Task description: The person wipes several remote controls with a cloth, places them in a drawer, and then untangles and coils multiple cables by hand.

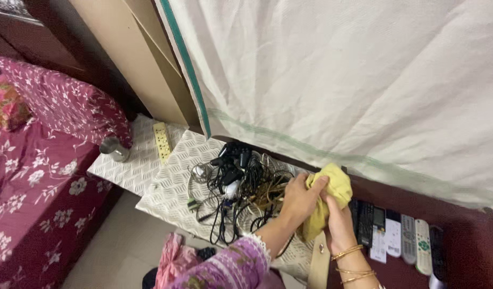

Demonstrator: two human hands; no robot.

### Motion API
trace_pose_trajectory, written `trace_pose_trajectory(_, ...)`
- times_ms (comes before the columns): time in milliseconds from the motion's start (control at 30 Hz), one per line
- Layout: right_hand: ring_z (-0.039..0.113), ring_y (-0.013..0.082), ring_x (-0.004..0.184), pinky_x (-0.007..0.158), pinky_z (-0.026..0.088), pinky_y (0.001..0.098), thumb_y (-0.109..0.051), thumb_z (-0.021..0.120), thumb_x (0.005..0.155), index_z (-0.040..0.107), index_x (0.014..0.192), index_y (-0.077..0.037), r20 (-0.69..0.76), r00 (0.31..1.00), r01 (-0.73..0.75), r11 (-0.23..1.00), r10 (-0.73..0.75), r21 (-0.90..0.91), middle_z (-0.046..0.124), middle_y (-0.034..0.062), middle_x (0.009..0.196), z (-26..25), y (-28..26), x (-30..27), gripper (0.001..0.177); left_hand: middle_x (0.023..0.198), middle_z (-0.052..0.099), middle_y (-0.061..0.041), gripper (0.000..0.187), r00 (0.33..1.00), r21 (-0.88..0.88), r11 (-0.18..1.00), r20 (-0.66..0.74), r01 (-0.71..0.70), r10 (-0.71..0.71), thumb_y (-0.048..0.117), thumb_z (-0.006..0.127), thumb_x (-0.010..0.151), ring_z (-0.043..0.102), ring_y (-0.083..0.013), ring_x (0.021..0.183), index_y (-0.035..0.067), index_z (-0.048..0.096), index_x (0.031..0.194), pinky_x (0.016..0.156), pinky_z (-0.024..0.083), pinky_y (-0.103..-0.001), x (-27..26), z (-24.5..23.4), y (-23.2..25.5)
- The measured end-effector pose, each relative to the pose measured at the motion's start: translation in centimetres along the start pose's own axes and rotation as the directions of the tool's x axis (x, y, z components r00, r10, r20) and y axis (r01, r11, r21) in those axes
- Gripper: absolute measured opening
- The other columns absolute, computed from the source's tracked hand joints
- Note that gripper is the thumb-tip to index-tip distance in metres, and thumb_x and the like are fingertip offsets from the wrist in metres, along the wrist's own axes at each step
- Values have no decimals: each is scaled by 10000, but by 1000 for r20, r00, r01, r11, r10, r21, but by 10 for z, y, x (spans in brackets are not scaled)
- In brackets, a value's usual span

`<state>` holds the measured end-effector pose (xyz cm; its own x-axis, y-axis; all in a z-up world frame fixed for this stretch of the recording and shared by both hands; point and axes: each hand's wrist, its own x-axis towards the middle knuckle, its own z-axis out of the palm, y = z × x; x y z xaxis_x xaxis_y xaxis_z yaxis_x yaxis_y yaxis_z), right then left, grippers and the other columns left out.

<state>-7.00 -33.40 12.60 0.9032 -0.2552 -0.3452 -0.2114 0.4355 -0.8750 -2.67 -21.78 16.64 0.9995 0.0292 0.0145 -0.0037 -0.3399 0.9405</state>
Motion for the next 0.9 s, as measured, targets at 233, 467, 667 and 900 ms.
trace_pose_trajectory(233,681,179,1049,889,531,352,-223,689,884,666,1286,-41,-14,996,-92,992,91,-83,723,49,1193,28,6,-3,442,1183,681,-262,589,954,-101,952,-49,289,-295,510,479,1023,665,-393,1107,-19,638,1229,951,515,-451,35,-24,-63)
trace_pose_trajectory(467,680,195,1080,903,538,358,-260,717,857,678,1275,-66,-74,979,-196,976,189,-96,726,56,1208,69,20,28,462,981,736,-202,324,980,182,971,-154,154,-127,346,677,890,694,-407,973,43,712,998,869,534,-474,81,-36,-168)
trace_pose_trajectory(667,708,217,1048,892,549,364,-304,737,833,684,1257,-33,-125,967,-241,958,223,-154,747,93,1181,105,46,65,506,1225,551,-219,333,993,615,780,-36,112,-113,220,682,896,530,-436,1144,66,633,1187,904,507,-531,115,-71,-221)
trace_pose_trajectory(900,705,198,1006,860,544,350,-264,752,815,674,1246,-22,-184,972,-181,964,145,-196,752,82,1145,131,73,89,501,1403,374,-190,378,935,770,638,221,6,-276,97,657,891,394,-416,1286,116,590,1263,905,541,-497,133,-91,-242)
